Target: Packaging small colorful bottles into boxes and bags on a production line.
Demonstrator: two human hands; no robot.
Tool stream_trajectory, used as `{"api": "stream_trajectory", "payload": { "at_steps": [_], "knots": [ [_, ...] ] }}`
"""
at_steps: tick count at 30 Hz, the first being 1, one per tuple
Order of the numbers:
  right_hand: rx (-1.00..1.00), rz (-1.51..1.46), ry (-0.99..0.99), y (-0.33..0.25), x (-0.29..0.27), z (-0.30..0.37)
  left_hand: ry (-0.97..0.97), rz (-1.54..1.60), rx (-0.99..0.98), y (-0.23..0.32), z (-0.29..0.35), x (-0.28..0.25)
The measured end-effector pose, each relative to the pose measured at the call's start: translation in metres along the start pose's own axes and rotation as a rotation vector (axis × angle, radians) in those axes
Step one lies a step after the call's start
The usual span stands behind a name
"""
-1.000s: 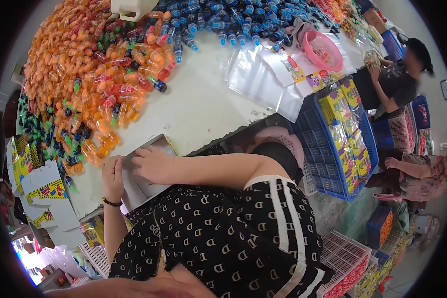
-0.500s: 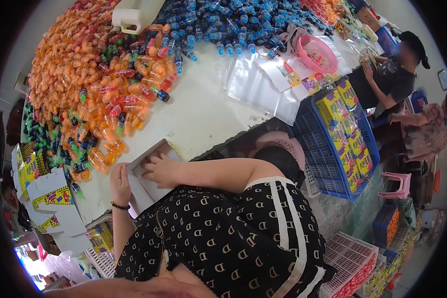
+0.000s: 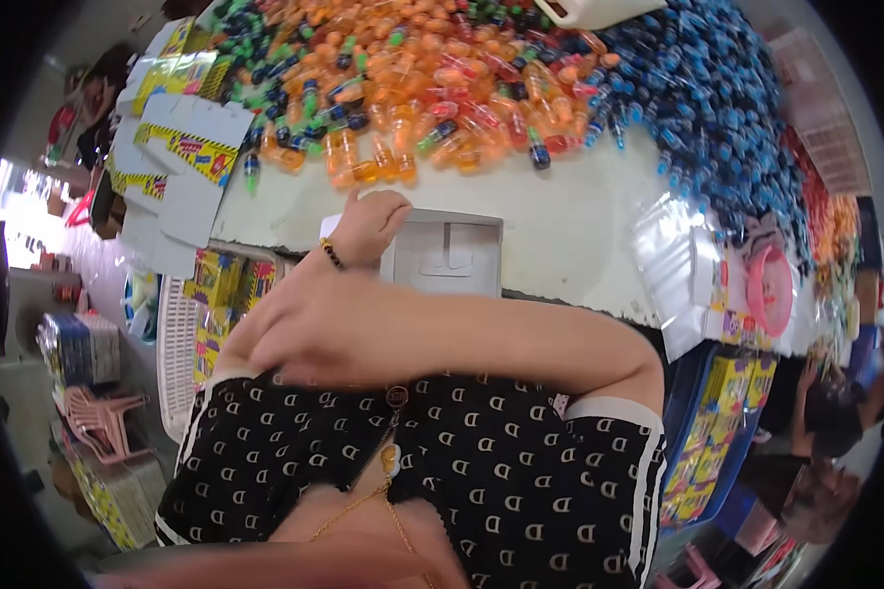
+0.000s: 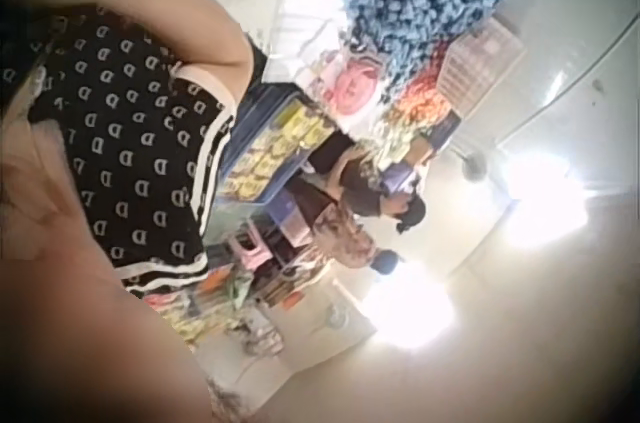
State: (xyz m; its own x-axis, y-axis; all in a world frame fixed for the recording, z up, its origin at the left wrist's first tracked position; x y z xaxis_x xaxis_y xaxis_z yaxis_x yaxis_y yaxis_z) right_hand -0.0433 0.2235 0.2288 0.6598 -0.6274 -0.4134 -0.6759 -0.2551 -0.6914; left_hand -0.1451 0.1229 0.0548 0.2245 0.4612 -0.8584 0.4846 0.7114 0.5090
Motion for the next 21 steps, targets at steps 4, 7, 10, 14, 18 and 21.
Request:
{"api": "stream_trajectory", "payload": {
  "at_steps": [4, 7, 10, 14, 18, 21],
  "knots": [
    [-0.370, -0.309, -0.064, -0.060, 0.068, -0.071, 0.022, 0.007, -0.042, 0.010, 0.006, -0.030],
    [-0.377, -0.250, -0.081, -0.075, 0.082, -0.086, 0.077, 0.005, 0.108, 0.009, -0.006, -0.058],
    [-0.384, -0.117, -0.180, -0.081, 0.081, -0.092, -0.040, -0.001, 0.105, -0.002, -0.017, -0.097],
    [-0.272, -0.554, -0.174, -0.080, 0.064, -0.084, -0.047, -0.018, 0.119, -0.046, -0.020, -0.121],
    [-0.340, -0.732, -0.227, -0.060, 0.040, -0.063, 0.046, 0.134, 0.045, -0.080, -0.051, -0.134],
    [-0.104, -0.747, -0.274, -0.025, 0.006, -0.047, 0.107, 0.239, -0.038, -0.086, -0.077, -0.136]
  ]
}}
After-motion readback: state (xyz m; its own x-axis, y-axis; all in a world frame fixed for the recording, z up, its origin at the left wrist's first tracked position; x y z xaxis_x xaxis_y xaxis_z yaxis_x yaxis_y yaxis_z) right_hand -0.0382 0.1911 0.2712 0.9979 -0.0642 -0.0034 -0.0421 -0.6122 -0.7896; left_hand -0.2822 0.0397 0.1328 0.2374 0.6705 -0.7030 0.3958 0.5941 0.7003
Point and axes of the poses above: each hand's wrist, its own z-axis away from the middle knuckle, its own x-axis out of the palm, y = z × x, the point moved 2 cm from there along -z, towards the middle knuckle, and after that the axes turned 1 degree about z, right-handed, at the moved point
